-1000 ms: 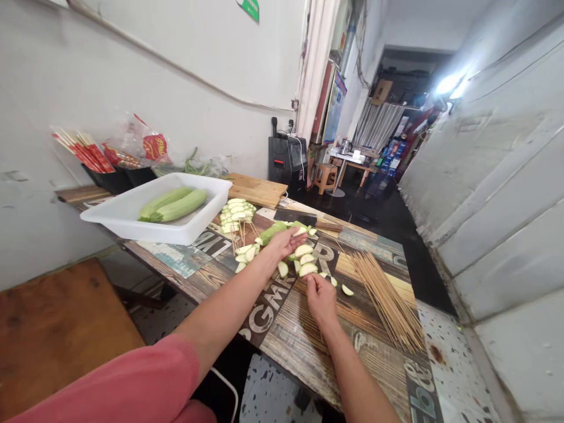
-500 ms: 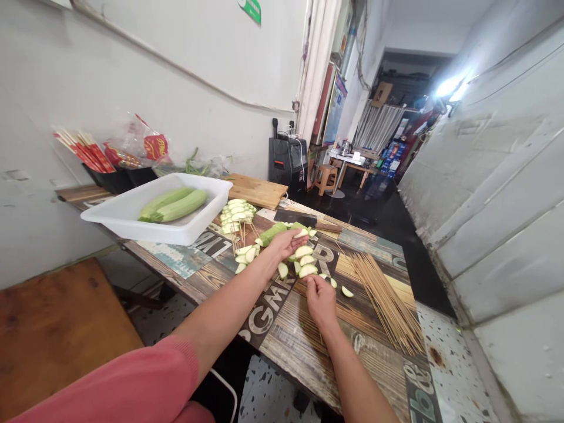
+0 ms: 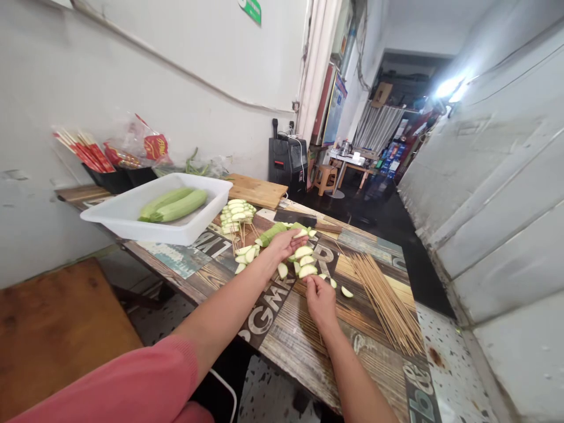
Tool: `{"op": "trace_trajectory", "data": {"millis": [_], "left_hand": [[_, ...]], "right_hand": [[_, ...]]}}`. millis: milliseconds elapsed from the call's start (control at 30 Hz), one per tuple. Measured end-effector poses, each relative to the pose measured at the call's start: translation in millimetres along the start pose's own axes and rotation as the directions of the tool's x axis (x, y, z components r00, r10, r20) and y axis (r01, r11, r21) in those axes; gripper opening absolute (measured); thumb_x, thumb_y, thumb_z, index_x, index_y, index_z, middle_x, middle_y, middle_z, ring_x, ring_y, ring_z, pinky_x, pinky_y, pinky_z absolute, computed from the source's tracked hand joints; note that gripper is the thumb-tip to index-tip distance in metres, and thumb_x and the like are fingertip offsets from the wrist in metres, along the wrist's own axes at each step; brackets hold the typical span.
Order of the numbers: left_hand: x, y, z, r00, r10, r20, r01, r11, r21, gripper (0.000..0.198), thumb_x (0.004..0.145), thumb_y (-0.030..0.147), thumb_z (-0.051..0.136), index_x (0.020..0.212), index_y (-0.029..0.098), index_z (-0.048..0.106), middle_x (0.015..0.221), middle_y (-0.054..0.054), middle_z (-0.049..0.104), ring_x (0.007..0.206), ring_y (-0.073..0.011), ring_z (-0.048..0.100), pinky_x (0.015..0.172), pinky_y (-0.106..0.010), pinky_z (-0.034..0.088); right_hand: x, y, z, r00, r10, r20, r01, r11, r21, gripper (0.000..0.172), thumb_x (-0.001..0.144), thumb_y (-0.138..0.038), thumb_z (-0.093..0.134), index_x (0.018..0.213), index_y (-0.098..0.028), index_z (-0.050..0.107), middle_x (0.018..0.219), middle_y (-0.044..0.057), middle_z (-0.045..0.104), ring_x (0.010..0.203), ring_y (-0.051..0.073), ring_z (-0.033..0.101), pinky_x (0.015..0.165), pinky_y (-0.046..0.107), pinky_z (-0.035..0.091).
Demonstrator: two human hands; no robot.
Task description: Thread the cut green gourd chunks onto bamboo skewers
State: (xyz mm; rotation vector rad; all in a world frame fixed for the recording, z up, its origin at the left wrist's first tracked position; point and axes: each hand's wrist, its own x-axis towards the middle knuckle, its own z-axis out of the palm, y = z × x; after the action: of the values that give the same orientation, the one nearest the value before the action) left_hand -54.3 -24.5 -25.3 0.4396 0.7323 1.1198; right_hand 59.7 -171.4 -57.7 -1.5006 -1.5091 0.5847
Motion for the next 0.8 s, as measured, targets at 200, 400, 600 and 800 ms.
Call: {"op": "trace_trajectory", "data": {"millis": [200, 400, 600, 800], "left_hand": [[3.5, -2.1, -1.7, 1.000, -0.003, 0.021, 0.003, 1.000, 0.002, 0.007, 0.079, 0.012, 0.058, 0.082, 0.006, 0.057, 0.069, -0.014, 0.067, 0.062, -0.0177, 0.066, 0.062, -0.024, 0.055], [4.0, -2.6, -0.9, 1.000, -0.009, 0.013, 0.009, 1.000, 0.004, 0.011, 0.077, 0.014, 0.061, 0.083, 0.006, 0.056, 0.069, -0.015, 0.067, 0.061, -0.0181, 0.066, 0.061, -0.024, 0.054], [3.0, -1.9, -0.6, 1.000, -0.030, 0.010, 0.029, 0.998, 0.048, 0.009, 0.078, 0.015, 0.059, 0.082, 0.007, 0.057, 0.069, -0.015, 0.067, 0.060, -0.0172, 0.066, 0.058, -0.022, 0.053], [-2.9, -1.7, 4.5, 1.000, -0.021, -0.022, 0.022, 0.998, 0.062, 0.007, 0.078, 0.014, 0.058, 0.080, 0.007, 0.057, 0.066, -0.012, 0.066, 0.060, -0.0167, 0.066, 0.058, -0.023, 0.053]], "right_hand": [[0.4, 0.6, 0.4, 0.999, -0.027, -0.023, 0.026, 1.000, -0.010, 0.038, 0.082, -0.044, 0.041, 0.078, -0.015, 0.065, 0.049, -0.001, 0.049, 0.047, 0.011, 0.040, 0.047, 0.022, 0.031], [0.7, 1.5, 0.4, 1.000, -0.010, -0.015, 0.010, 1.000, 0.003, 0.036, 0.081, -0.043, 0.041, 0.079, -0.016, 0.065, 0.049, -0.001, 0.050, 0.047, 0.012, 0.041, 0.047, 0.022, 0.031], [0.7, 2.8, 2.1, 0.998, 0.050, 0.026, -0.053, 0.993, 0.105, 0.036, 0.082, -0.045, 0.042, 0.080, -0.015, 0.062, 0.045, -0.005, 0.038, 0.042, 0.010, 0.033, 0.043, 0.022, 0.026], [0.6, 3.1, 3.9, 0.997, 0.071, 0.038, -0.075, 0.987, 0.142, 0.037, 0.082, -0.046, 0.041, 0.080, -0.014, 0.060, 0.044, -0.006, 0.034, 0.041, 0.009, 0.030, 0.041, 0.022, 0.023]]}}
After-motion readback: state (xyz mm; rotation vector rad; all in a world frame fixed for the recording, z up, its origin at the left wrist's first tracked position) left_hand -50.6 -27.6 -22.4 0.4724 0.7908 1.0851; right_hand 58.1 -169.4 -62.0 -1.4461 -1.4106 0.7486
